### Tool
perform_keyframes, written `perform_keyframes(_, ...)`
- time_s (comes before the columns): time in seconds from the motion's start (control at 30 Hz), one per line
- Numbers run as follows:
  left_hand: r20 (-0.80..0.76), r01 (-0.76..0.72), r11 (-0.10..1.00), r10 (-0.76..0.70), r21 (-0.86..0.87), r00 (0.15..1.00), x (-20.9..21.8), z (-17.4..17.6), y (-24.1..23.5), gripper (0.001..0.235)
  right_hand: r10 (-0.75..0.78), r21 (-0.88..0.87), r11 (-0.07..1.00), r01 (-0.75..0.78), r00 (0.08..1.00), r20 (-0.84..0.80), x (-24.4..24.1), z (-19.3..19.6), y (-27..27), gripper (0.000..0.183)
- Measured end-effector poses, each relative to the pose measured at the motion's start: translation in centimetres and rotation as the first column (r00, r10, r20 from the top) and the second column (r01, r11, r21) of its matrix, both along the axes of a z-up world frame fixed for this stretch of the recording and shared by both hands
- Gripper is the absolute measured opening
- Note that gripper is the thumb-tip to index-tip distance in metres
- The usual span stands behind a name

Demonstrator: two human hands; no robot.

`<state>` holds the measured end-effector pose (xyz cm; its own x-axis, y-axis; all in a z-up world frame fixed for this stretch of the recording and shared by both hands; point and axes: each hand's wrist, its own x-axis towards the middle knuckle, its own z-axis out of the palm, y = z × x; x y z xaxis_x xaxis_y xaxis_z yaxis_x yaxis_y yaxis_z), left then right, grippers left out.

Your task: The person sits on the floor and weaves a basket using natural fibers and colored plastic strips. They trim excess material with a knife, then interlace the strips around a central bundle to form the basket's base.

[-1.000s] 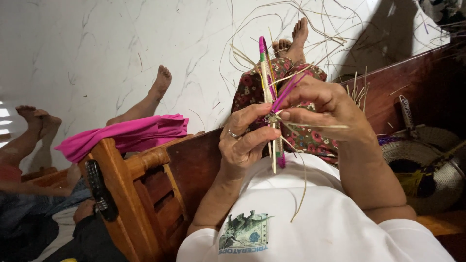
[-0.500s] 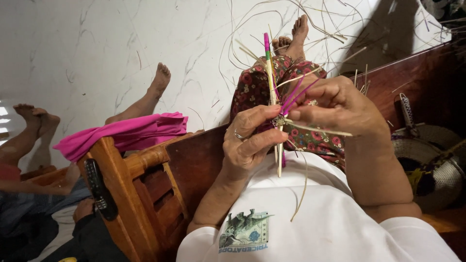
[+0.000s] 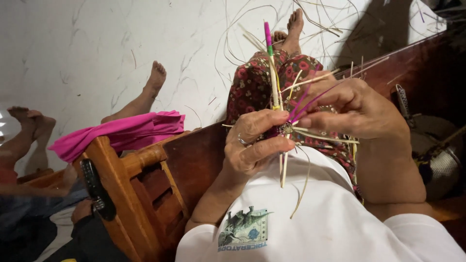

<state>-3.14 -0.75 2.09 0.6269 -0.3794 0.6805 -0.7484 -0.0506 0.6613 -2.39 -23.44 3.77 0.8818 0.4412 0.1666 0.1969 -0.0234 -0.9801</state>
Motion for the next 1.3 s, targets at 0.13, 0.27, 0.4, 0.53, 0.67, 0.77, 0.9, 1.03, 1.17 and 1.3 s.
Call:
perform_keyframes(0.13,-0.013,0.015,1.000,-0.015,0.006,1.000,-0.3,0.2,0.2,0.011,-0.020,0.016,1.000,0.020,1.000,-0.005,-0.8,0.9,0.4,0.009)
perform_keyframes(0.27,-0.040,0.025,1.000,-0.024,0.012,0.999,-0.4,0.4,0.1,0.010,-0.076,0.140,0.986,0.087,0.994,-0.082,-1.0,1.4,1.0,0.010)
perform_keyframes(0.4,-0.031,0.016,1.000,-0.015,0.022,0.999,-0.4,0.3,0.2,0.008,-0.198,0.061,0.978,0.199,0.980,-0.025,-1.3,1.9,1.2,0.005)
perform_keyframes(0.53,-0.038,0.022,0.999,-0.021,0.027,0.999,-0.4,0.1,0.3,0.009,-0.222,0.070,0.969,0.238,0.956,-0.191,-1.7,1.6,1.5,0.003)
perform_keyframes(0.67,-0.033,0.009,0.999,-0.008,0.030,0.999,-0.3,0.1,0.2,0.011,-0.251,0.123,0.951,0.285,0.939,-0.234,-2.1,1.8,2.2,0.006)
perform_keyframes(0.77,-0.033,0.014,0.998,-0.012,0.065,0.999,-0.2,0.4,0.4,0.011,-0.300,0.064,0.947,0.314,0.939,-0.166,-2.2,2.4,2.5,0.008)
perform_keyframes(0.9,-0.048,0.031,0.997,-0.028,0.075,0.998,-0.3,0.4,0.3,0.013,-0.347,0.080,0.935,0.346,0.938,-0.003,-2.1,3.1,3.0,0.011)
perform_keyframes(1.03,-0.044,0.020,0.998,-0.017,0.067,0.999,-0.1,0.2,0.2,0.011,-0.293,0.048,0.956,0.290,0.926,0.237,-2.4,1.1,1.8,0.006)
perform_keyframes(1.17,-0.016,0.008,1.000,-0.008,0.001,1.000,0.1,-0.1,-0.1,0.008,-0.285,-0.126,0.935,0.333,0.913,0.292,-4.5,2.0,2.0,0.013)
perform_keyframes(1.3,0.027,0.014,0.998,-0.013,-0.066,1.000,0.1,-0.9,0.0,0.009,-0.283,-0.161,0.928,0.335,0.918,0.280,-5.4,2.9,2.7,0.019)
